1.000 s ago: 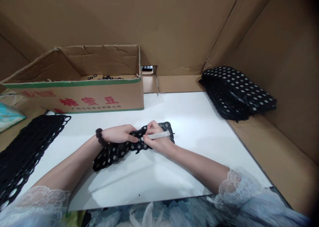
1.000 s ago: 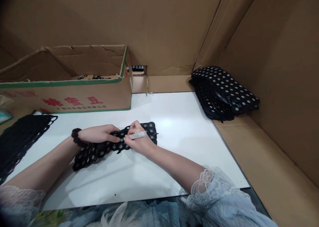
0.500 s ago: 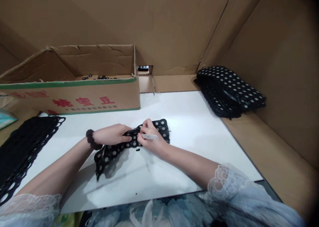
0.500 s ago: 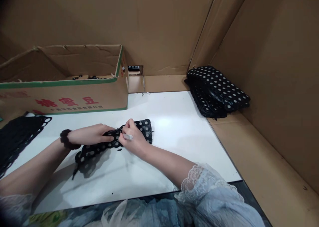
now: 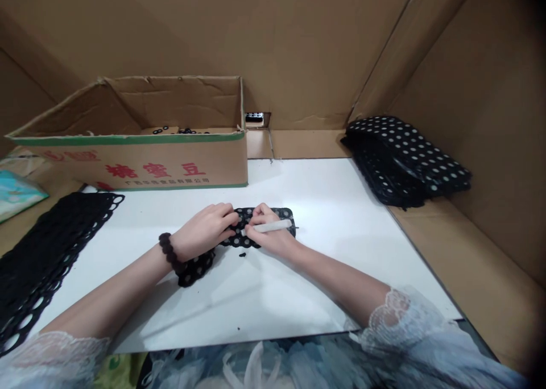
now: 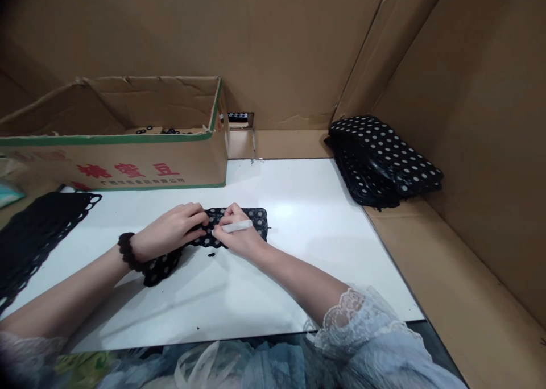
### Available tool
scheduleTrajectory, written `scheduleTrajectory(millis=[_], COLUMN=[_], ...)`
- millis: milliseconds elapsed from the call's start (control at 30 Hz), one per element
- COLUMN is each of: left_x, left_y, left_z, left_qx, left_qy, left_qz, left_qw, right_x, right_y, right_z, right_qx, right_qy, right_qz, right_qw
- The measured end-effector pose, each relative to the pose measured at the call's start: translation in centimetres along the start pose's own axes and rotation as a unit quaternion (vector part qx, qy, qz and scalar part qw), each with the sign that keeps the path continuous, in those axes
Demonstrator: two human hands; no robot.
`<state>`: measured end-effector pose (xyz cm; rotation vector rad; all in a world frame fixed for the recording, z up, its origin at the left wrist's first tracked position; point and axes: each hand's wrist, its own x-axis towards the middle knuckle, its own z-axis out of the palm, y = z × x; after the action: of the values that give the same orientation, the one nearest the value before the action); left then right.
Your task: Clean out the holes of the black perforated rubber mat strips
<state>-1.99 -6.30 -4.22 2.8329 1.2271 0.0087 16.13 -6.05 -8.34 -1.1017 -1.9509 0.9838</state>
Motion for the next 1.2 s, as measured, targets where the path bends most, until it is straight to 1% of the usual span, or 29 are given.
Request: scheduleTrajectory(millis=[133, 233, 367, 567, 733, 867, 933, 1067, 1133, 1200], left_x=[0.0, 0.1, 0.2, 0.4, 0.7, 0.9, 0.9, 0.2, -0.7, -2.0], left_y=[-0.7, -0.9, -1.0, -1.1, -1.0, -1.4, -1.6, -1.4, -1.0, -0.5], left_z=[0.5, 1.0, 1.3, 1.1, 0.9, 0.8, 0.6, -0.6, -1.3, -1.6], left_qx=[-0.072, -0.144, -0.195, -0.227, -0.217, -0.196, -0.196, -0.18, -0.15, -0.123], left_qy=[0.024, 0.032, 0.018, 0.002, -0.016, -0.044, -0.05, -0.033, -0.015, -0.005], left_qz=[0.004, 0.003, -0.002, -0.008, 0.002, 0.019, 0.024, 0.004, -0.014, -0.024], left_qw=[0.997, 0.989, 0.981, 0.974, 0.976, 0.979, 0.979, 0.983, 0.988, 0.992], right_x=[0.1, 0.0, -0.1, -0.1, -0.1, -0.3, -0.3, -0.1, 0.0, 0.0], right_y=[-0.1, 0.0, 0.4, 0.5, 0.3, 0.0, 0.0, 0.2, 0.2, -0.1], right_z=[-0.2, -0.1, 0.1, 0.2, 0.0, 0.1, 0.1, -0.2, -0.5, -0.7], right_qx=[0.0, -0.007, -0.006, -0.004, -0.008, -0.012, -0.015, -0.012, 0.001, 0.027], right_qy=[-0.002, 0.004, 0.01, 0.011, 0.006, 0.017, 0.019, 0.005, 0.007, 0.023], right_qz=[0.023, 0.008, -0.017, -0.009, 0.014, 0.002, -0.003, 0.0, 0.0, -0.007], right_qw=[1.0, 1.0, 1.0, 1.0, 1.0, 1.0, 1.0, 1.0, 1.0, 0.999])
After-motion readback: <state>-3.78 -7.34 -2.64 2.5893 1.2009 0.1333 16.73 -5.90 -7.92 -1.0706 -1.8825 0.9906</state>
